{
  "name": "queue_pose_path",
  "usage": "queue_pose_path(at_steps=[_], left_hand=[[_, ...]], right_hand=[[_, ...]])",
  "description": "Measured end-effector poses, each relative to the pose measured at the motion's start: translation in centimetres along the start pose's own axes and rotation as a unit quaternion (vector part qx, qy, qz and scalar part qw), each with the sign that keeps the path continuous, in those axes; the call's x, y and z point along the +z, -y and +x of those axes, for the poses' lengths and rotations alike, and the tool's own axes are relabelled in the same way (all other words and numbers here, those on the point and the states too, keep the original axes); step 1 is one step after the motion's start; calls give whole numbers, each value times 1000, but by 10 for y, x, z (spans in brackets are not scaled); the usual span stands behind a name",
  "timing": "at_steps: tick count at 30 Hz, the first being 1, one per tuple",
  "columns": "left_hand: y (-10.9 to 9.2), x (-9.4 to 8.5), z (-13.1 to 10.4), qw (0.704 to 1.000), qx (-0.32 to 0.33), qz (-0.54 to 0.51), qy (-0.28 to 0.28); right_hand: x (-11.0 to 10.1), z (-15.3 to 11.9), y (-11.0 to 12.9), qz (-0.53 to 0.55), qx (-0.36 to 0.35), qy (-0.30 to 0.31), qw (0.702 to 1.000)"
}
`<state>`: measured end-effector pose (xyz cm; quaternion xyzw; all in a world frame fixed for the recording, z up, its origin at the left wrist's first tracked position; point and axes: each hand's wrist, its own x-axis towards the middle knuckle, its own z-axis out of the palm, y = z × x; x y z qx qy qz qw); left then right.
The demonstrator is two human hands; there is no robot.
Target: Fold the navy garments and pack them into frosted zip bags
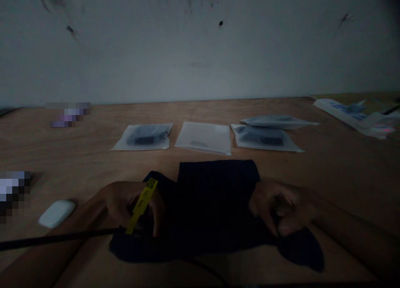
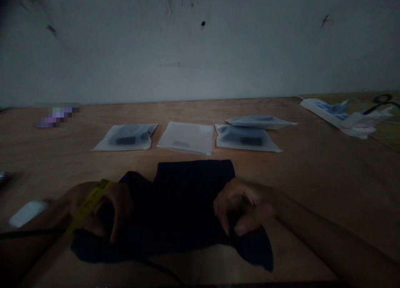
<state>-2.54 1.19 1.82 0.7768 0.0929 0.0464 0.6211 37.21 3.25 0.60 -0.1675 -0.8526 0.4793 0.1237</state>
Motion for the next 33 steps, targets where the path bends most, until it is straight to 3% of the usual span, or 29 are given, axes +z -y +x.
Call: queue_pose_path(at_steps=[4,7,10,13,17,21,24,27,33], left_hand=[[9,-12,-17,980,-51,35,-187],[17,-17,-19,946,-62,34,-316],[20,-20,-15,915,-111,45,-386],[19,-21,-10,886,-169,130,-413],[22,-21,-9,812,-200,336,-433],[34,-22,-14,759,-214,448,-421],[42,-23,-16,731,-234,476,-429],[45,-22,-17,715,-260,478,-440],[45,-22,-15,668,-264,507,-476]], right_hand=[[-10,7,-8,223,-10,-64,973],[-11,7,-11,258,59,-174,948],[-8,10,-12,286,118,-282,908],[-6,17,-16,269,124,-344,891],[-6,23,-27,211,171,-425,863],[-6,22,-41,153,185,-445,863],[-7,20,-48,35,185,-443,876],[-10,20,-50,-86,182,-446,872],[-11,19,-55,-156,180,-444,864]])
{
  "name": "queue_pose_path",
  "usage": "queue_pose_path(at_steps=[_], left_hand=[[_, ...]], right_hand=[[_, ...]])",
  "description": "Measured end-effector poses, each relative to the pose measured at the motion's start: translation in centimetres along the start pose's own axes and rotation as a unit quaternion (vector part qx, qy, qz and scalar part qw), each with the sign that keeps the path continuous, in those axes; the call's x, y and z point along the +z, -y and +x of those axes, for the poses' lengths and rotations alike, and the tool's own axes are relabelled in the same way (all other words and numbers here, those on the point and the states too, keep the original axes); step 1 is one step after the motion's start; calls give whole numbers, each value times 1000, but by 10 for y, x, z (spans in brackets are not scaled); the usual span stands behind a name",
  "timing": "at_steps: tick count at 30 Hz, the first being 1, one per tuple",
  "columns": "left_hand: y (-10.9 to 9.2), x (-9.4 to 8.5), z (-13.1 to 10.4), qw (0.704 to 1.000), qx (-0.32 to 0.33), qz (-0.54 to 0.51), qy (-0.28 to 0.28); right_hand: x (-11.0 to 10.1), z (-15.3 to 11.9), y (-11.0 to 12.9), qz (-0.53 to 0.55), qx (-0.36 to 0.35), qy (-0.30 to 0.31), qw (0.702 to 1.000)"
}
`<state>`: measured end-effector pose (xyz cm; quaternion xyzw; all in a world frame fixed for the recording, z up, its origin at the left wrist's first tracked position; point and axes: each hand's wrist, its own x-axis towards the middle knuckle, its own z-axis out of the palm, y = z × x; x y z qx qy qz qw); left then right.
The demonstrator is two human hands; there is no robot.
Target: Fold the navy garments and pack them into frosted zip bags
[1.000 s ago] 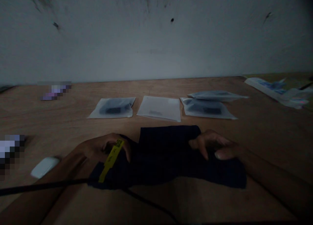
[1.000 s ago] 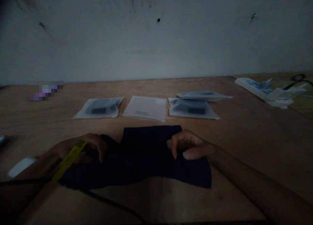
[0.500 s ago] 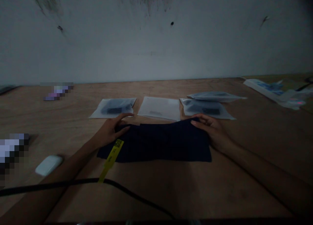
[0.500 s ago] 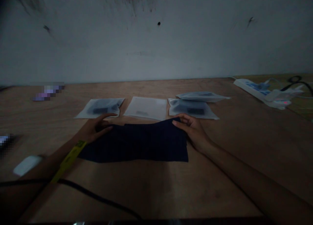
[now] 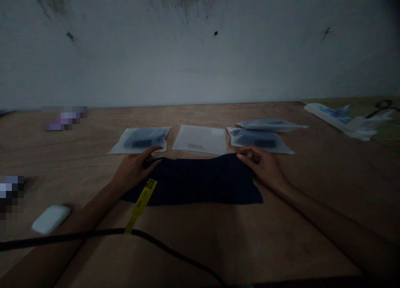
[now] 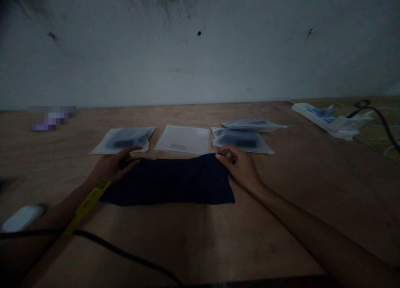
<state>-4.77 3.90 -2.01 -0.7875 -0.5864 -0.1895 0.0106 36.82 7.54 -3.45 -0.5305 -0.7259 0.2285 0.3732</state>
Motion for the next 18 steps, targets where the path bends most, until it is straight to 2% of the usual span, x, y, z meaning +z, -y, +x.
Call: queue_pose_path(at_steps=[5,7,9,11,14,18], left_hand=[[-11,-13,-3,989,42,13,-143],[-20,-21,-5,975,95,14,-198],[-30,-26,-8,962,172,11,-212],[-39,-27,-9,958,235,5,-163],[-50,-18,-9,954,297,-5,-43],[-52,-3,-8,940,334,12,64]], right_hand=[[-1,-7,7,-12,-20,-25,999],[-3,-12,17,-46,-63,-50,996],[-3,-18,28,-104,-141,-71,982],[-3,-25,39,-149,-218,-65,962],[0,-35,47,-181,-297,-39,937],[3,-40,49,-192,-342,73,917]])
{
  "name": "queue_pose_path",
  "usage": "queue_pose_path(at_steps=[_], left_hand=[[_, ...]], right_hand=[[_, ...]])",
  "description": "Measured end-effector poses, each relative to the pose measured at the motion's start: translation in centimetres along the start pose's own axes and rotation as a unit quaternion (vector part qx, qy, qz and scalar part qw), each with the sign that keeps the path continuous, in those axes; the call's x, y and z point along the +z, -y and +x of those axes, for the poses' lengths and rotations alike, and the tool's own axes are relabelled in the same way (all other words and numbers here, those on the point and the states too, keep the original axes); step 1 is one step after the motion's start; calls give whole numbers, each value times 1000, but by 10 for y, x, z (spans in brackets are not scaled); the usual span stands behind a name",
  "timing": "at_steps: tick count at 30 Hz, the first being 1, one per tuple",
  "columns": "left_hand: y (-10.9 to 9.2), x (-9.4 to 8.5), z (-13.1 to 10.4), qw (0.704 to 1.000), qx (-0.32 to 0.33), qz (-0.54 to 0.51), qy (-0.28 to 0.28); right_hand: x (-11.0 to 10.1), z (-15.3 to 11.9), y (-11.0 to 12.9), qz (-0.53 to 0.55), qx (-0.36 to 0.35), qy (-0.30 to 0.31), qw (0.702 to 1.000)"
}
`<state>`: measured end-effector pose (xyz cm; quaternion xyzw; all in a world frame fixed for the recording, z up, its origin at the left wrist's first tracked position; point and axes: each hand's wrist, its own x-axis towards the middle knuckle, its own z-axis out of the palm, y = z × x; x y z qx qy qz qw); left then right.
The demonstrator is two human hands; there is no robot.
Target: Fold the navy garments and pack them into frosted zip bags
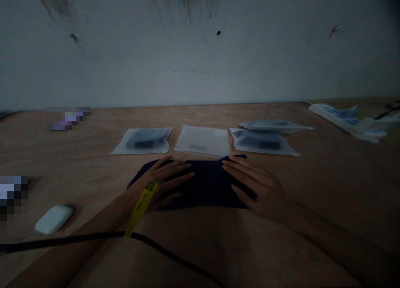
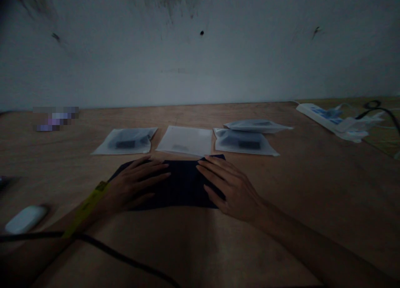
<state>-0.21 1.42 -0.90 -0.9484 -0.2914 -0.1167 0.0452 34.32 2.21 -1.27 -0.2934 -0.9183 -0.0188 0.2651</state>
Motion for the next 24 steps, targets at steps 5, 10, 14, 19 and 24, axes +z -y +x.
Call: queue_pose_path(at_steps=[5,10,14,19,24], left_hand=[[7,8,-2,997,-12,-38,72],[14,11,-5,992,-28,-64,106],[18,9,-9,990,-40,-86,101],[20,4,-14,988,-84,-94,85],[25,2,-14,986,-74,-117,96]], right_hand=[[3,1,-9,-2,6,135,991],[5,-2,-21,-13,29,196,980],[5,-5,-23,-13,34,195,980],[5,-5,-24,7,42,178,983],[7,-3,-26,6,59,152,987]])
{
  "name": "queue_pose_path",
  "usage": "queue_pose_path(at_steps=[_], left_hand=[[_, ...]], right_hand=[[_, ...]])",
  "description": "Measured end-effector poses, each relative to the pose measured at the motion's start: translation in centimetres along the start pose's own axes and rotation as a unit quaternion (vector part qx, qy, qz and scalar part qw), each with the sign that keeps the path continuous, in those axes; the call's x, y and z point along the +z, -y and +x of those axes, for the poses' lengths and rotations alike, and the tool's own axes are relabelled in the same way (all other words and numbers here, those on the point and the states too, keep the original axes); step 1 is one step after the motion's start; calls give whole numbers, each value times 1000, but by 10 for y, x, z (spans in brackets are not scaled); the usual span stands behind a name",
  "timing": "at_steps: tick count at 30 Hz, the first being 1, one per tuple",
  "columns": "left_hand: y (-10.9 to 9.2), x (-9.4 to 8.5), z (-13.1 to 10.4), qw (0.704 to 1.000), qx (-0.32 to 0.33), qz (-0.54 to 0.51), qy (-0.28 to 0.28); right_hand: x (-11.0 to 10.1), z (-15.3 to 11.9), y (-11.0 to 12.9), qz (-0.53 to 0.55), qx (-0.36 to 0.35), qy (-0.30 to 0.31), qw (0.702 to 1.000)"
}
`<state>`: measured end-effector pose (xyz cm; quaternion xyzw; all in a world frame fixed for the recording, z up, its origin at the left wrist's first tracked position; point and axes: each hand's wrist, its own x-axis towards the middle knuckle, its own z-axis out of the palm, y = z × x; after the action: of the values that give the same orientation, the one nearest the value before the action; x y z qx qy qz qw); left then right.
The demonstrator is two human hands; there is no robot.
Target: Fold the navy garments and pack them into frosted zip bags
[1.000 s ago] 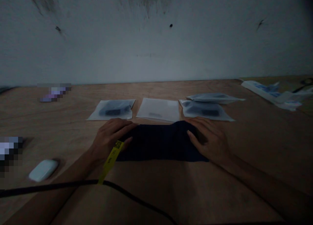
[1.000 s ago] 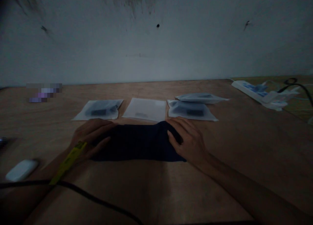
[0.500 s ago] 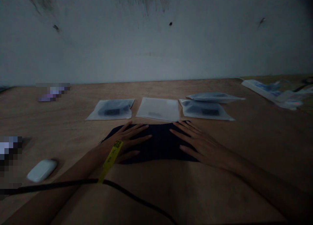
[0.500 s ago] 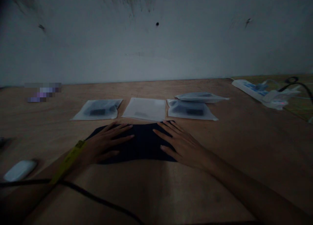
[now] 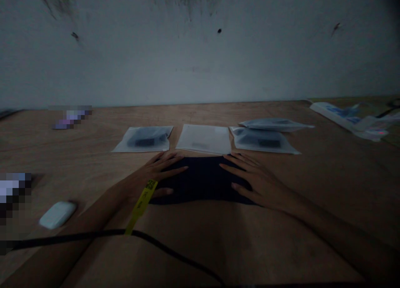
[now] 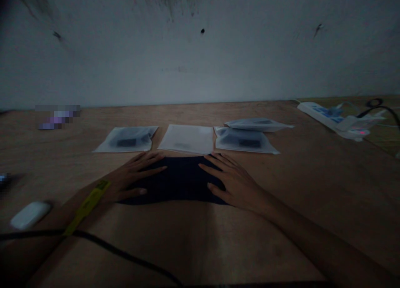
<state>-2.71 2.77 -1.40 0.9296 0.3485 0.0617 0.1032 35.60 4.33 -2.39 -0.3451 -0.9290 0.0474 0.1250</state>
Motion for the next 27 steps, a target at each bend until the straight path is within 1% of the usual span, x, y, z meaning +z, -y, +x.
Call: queue_pose_path(at_steps=[3,6,8,10,12,14,17,19,22,27], left_hand=[[1,-1,1,1000,-3,1,13],[0,0,1,1000,-2,4,11],[0,1,0,1000,-1,5,1],[1,3,1,1000,1,4,-8],[2,3,1,1000,5,4,-7],[3,2,1,1000,6,8,3],[2,1,1,1000,5,7,11],[0,1,1,1000,1,3,3],[-1,2,0,1000,0,1,-7],[-1,4,1,1000,4,-2,-9]], right_hand=[[1,2,-1,6,-4,-26,1000],[2,4,-4,26,-5,-98,995],[2,6,-7,31,17,-156,987],[1,7,-12,23,59,-191,980],[1,8,-16,12,110,-191,975],[2,8,-21,0,151,-167,974],[4,7,-26,-11,188,-138,972],[5,8,-28,-3,196,-136,971],[5,8,-27,27,185,-146,971],[4,6,-21,112,181,-150,966]])
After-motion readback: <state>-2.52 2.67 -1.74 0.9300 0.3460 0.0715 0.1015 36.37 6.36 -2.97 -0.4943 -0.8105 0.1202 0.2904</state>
